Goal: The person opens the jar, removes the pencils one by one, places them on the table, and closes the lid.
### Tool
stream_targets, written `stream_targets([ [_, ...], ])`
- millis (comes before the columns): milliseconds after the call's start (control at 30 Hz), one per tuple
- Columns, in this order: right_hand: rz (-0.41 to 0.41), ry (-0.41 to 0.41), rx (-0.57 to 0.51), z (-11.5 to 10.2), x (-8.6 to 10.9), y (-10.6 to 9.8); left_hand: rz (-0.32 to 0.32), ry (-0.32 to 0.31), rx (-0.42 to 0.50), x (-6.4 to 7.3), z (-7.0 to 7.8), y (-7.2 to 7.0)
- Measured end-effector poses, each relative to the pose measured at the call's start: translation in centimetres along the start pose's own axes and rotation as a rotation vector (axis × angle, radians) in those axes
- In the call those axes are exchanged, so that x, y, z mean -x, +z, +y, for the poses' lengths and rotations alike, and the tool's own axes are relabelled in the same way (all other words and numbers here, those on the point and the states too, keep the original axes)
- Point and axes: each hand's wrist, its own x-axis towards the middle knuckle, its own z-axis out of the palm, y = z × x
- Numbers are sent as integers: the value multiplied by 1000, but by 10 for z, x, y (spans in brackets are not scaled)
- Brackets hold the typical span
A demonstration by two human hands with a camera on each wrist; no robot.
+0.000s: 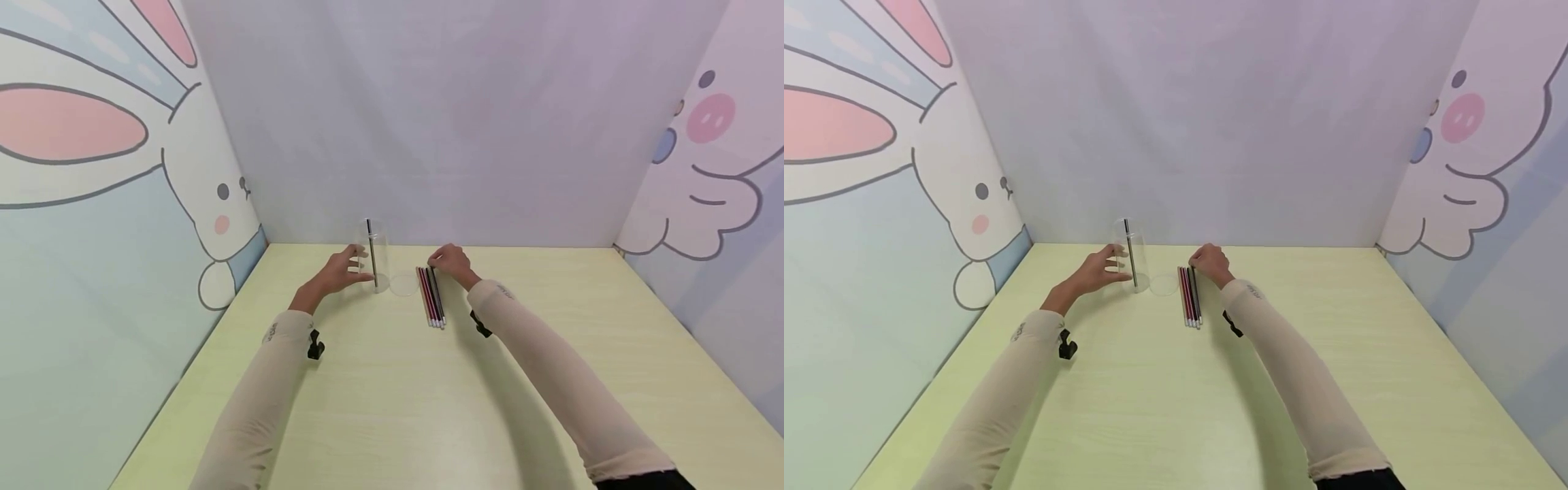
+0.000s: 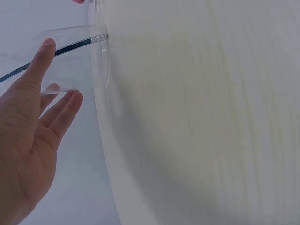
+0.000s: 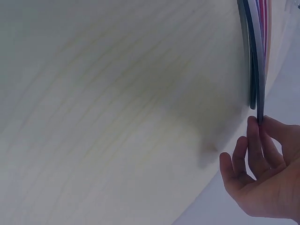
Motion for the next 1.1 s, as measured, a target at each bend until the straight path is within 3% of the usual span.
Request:
stream_targets([
  [333, 17, 6, 47, 2, -2, 10, 3, 19, -2, -1, 0, 1],
  [867, 39, -12, 37, 2, 5, 13, 6, 25, 17, -2, 1, 3],
  [1100, 35, -77, 56, 0, 9, 8, 4, 19, 15, -1, 0, 2],
])
